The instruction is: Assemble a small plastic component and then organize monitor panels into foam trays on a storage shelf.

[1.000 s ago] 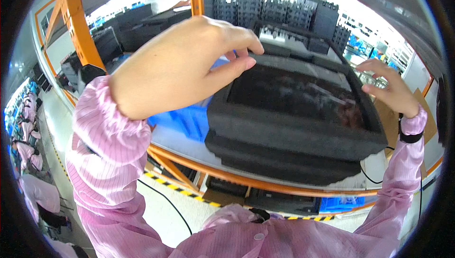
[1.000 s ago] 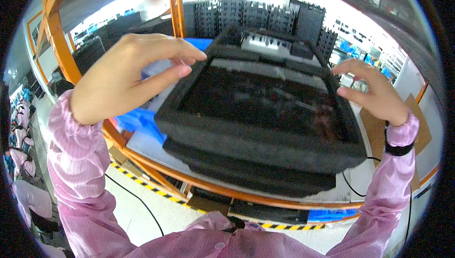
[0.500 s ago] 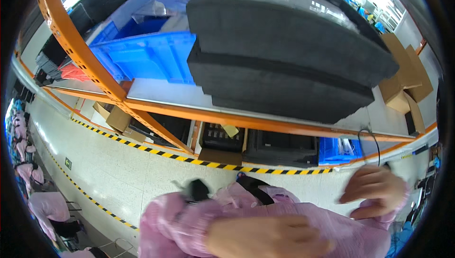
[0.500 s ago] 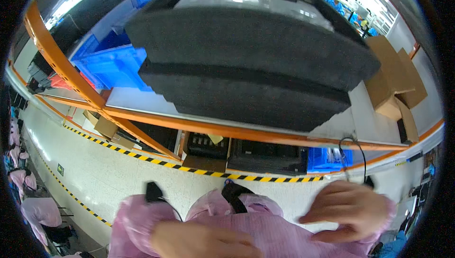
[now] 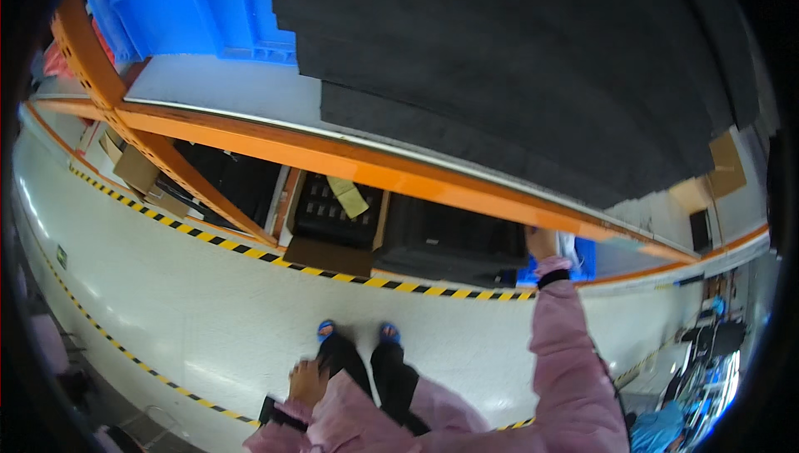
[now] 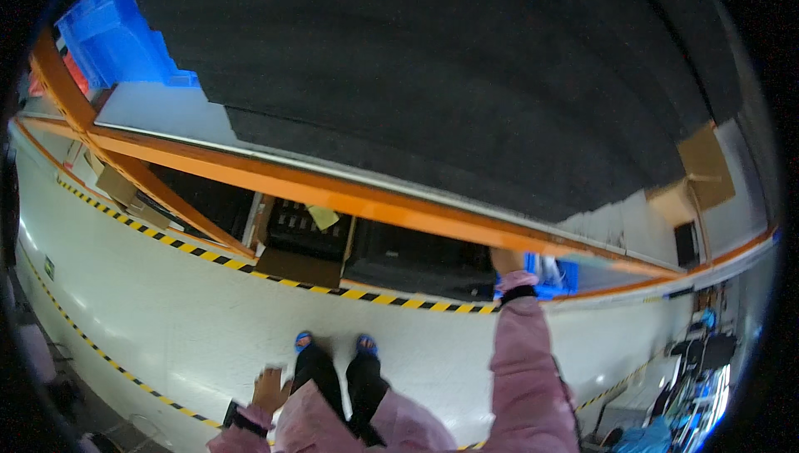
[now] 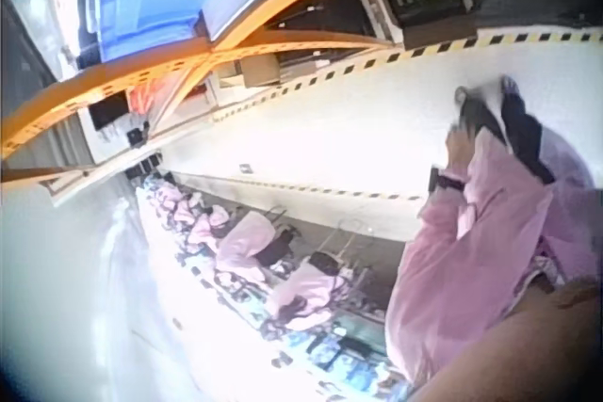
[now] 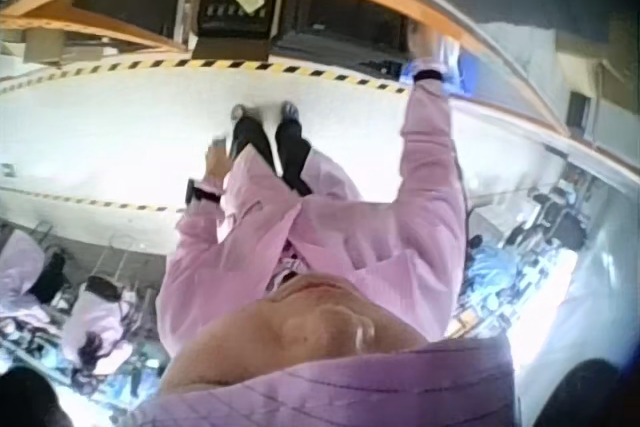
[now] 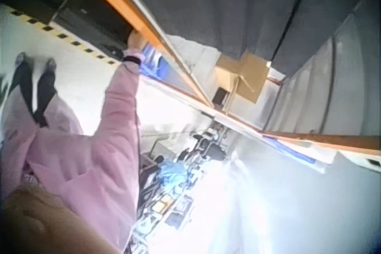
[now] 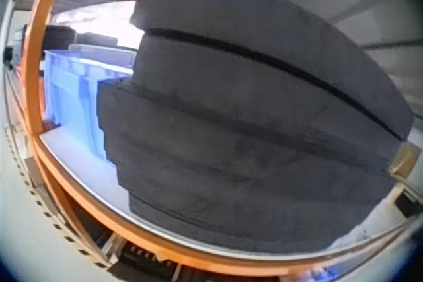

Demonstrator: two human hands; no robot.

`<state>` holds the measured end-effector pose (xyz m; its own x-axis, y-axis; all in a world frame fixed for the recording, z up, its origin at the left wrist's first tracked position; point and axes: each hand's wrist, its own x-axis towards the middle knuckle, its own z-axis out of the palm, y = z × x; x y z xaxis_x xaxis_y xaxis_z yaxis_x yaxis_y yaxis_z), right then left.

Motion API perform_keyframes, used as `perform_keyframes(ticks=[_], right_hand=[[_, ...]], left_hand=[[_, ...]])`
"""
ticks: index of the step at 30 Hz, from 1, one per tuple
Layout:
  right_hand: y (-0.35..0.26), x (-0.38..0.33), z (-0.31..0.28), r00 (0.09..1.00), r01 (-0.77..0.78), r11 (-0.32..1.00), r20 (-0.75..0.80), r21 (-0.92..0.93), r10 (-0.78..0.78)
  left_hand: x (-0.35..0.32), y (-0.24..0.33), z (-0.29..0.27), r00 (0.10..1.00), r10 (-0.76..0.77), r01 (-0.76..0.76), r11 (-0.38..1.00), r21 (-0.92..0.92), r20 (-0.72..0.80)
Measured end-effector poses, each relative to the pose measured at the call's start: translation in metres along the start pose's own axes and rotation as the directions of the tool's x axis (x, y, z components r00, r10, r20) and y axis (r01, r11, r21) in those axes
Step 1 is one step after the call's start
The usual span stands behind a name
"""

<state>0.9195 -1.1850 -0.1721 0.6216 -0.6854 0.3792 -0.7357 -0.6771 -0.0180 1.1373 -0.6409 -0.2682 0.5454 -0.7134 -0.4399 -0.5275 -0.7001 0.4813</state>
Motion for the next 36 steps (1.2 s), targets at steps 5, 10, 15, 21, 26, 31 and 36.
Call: perform_keyframes(ticks=[5, 10, 15, 21, 26, 31, 36], right_hand=[[-0.003, 0.054, 0.057, 0.988, 0.122, 0.992, -0.09, -0.028, -0.124], [-0.015, 0.055, 0.062, 0.987, 0.152, 0.988, -0.058, 0.004, -0.151], [-0.015, 0.057, 0.061, 0.984, 0.173, 0.984, -0.038, 0.035, -0.171], [-0.014, 0.056, 0.069, 0.98, 0.099, 0.995, 0.172, 0.008, -0.099], [-0.057, 0.074, 0.061, 0.976, 0.209, 0.973, 0.034, 0.094, -0.213], [-0.115, 0.096, 0.073, 0.944, 0.257, 0.944, 0.155, 0.207, -0.291], [-0.149, 0.09, 0.094, 0.953, 0.302, 0.895, -0.104, 0.33, -0.283]], left_hand=[[-0.058, -0.023, 0.179, 0.925, -0.375, 0.373, 0.927, 0.048, 0.054], [-0.034, 0.021, 0.221, 0.858, -0.502, 0.514, 0.846, -0.142, 0.111], [-0.037, 0.054, 0.229, 0.833, -0.525, 0.538, 0.843, -0.032, 0.176], [-0.054, 0.055, 0.23, 0.829, -0.536, 0.554, 0.825, -0.113, 0.157], [-0.054, 0.059, 0.238, 0.824, -0.542, 0.56, 0.823, -0.093, 0.165], [-0.057, 0.06, 0.235, 0.814, -0.545, 0.572, 0.813, -0.109, 0.202], [-0.059, 0.057, 0.242, 0.809, -0.546, 0.576, 0.811, -0.104, 0.218]])
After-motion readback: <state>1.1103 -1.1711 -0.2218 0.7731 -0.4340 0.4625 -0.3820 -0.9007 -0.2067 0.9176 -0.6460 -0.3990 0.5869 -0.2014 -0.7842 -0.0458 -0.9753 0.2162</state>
